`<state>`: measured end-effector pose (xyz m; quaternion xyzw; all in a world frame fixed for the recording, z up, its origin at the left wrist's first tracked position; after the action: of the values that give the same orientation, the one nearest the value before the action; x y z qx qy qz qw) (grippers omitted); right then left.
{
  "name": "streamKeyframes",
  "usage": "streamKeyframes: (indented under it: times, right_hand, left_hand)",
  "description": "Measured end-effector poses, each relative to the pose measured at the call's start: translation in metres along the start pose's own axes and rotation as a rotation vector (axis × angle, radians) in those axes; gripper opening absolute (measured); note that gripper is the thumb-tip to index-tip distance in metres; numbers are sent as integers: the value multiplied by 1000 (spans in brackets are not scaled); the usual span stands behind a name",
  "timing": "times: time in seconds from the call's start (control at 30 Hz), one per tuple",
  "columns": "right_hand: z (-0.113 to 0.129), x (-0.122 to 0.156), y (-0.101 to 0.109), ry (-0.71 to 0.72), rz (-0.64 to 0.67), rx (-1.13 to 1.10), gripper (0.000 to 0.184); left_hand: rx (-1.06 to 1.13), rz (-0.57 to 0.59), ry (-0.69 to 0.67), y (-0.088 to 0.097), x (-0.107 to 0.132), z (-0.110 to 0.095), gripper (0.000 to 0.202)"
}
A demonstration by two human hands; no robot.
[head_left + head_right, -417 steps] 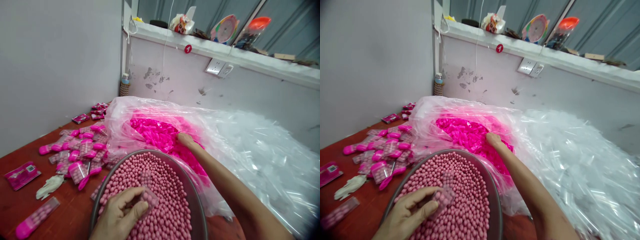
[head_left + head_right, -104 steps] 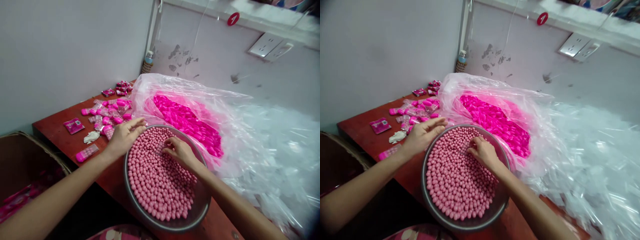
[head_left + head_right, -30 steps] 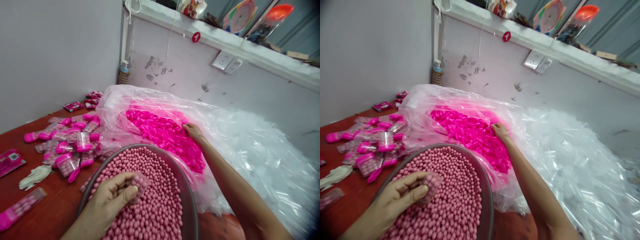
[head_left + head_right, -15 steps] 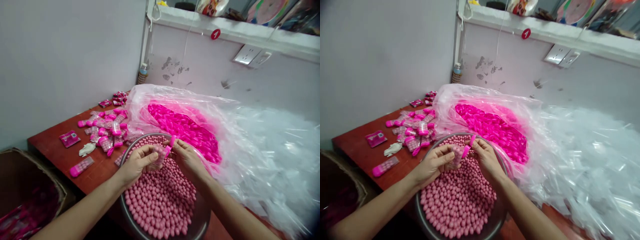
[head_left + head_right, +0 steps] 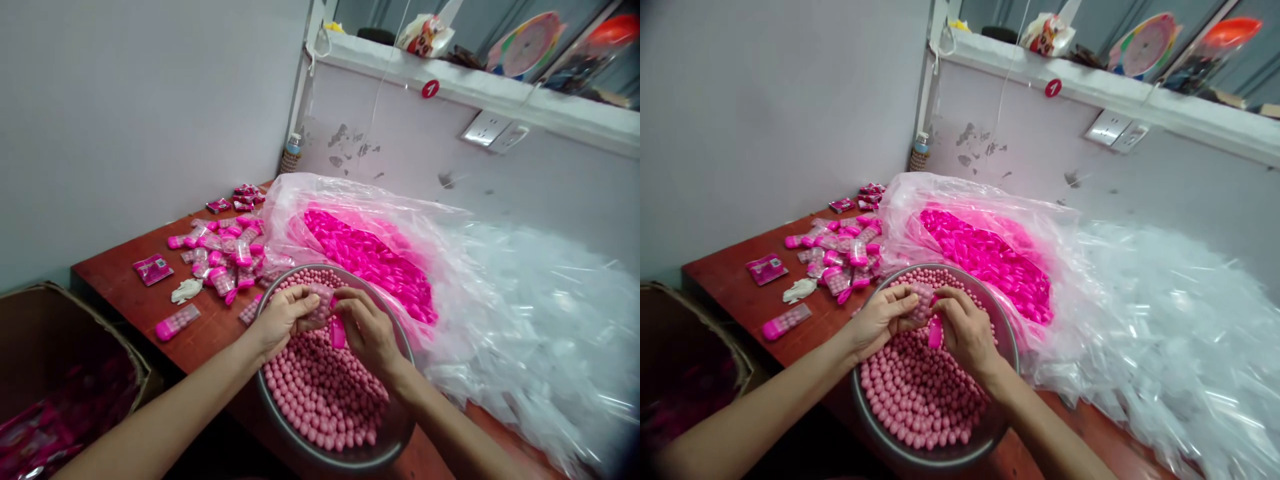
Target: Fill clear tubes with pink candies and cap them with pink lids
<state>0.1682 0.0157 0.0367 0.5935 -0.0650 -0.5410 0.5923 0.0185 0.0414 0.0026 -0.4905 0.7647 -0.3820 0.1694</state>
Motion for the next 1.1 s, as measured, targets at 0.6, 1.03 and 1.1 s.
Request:
streamKeyframes:
  times: [0.6,1.03,1.1]
  right_hand:
    - [-20,35,-5,24,769,250,19]
    - [-13,11,23,-317,129,-200,20]
    - [1,4,26,-233,104,-175,20]
  left_hand:
    - [-287,-25,-181,3,13,-1,19]
    - [-858,65,-311,-6,21,-2,24]
    - [-917,56,-353,-8,23,-4,25]
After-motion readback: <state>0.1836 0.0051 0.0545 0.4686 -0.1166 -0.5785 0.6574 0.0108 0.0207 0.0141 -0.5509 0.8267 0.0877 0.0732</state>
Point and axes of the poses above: each hand's wrist, its own x-axis away from the middle knuckle, its own y-axis out of the back of the hand, z = x × y, the point moved 3 cm from there along -x, towards the middle knuckle, and after that the axes turned 5 degrees about x, right-handed, at the moved point
